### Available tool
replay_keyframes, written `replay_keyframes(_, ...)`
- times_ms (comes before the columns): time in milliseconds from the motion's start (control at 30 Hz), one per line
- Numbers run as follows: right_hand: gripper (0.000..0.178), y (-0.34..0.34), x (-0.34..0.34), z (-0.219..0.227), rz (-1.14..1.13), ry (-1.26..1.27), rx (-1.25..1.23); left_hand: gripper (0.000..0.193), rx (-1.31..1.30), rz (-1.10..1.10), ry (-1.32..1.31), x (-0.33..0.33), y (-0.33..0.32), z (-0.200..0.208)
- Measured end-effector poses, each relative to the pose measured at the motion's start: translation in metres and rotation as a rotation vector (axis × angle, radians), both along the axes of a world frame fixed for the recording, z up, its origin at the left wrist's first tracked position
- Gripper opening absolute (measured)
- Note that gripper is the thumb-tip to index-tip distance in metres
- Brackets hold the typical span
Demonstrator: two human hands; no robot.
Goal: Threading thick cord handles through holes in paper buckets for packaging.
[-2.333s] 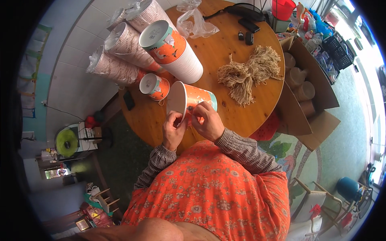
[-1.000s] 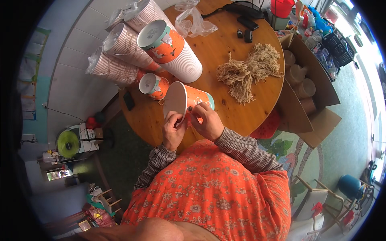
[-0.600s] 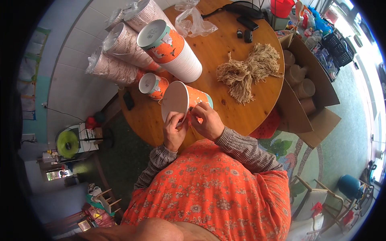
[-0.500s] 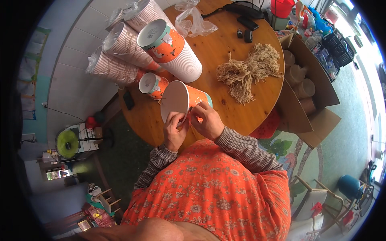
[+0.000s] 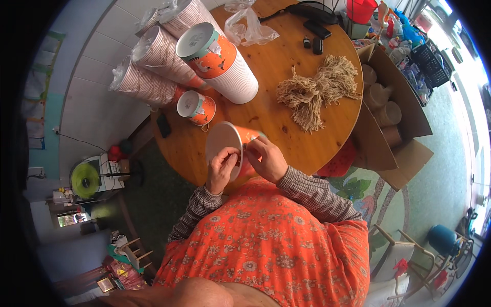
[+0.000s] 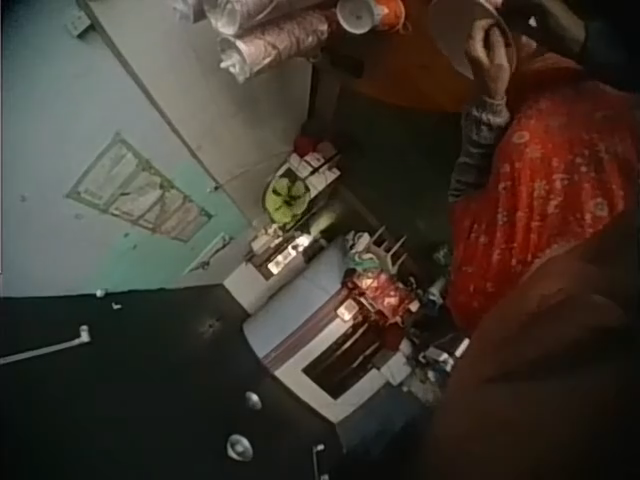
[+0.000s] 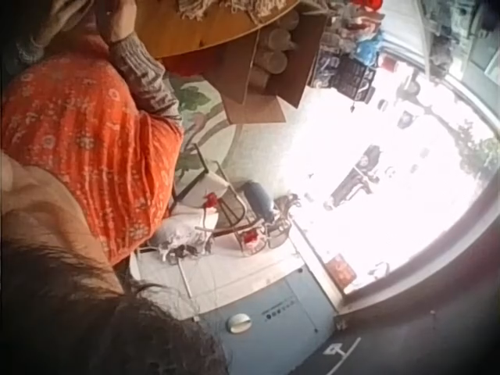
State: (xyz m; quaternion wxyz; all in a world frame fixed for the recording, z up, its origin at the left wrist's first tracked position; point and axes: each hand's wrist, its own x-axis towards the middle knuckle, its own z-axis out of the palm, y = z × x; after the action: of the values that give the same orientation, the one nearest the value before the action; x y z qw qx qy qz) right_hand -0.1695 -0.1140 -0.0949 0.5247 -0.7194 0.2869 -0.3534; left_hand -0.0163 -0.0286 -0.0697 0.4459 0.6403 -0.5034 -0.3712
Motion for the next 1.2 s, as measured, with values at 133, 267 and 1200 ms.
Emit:
replay_keyframes(133,0.011,0.002,-0.004,-0.007,0.096,0.055,0.056,0.013,0.064,0.089,0.348,-0.006,0.004,-0.012)
replay_keyframes(267,0.012,0.002,-0.007,-0.007,0.139,0.051,0.083,0.013,0.127,0.096,0.298,-0.004,0.01,-0.019)
replay_keyframes(1200,0.015,-0.022,0.031,-0.156,0.274,0.16,0.766,0.011,0.068,0.276,0.278,0.026,-0.012,-0.17)
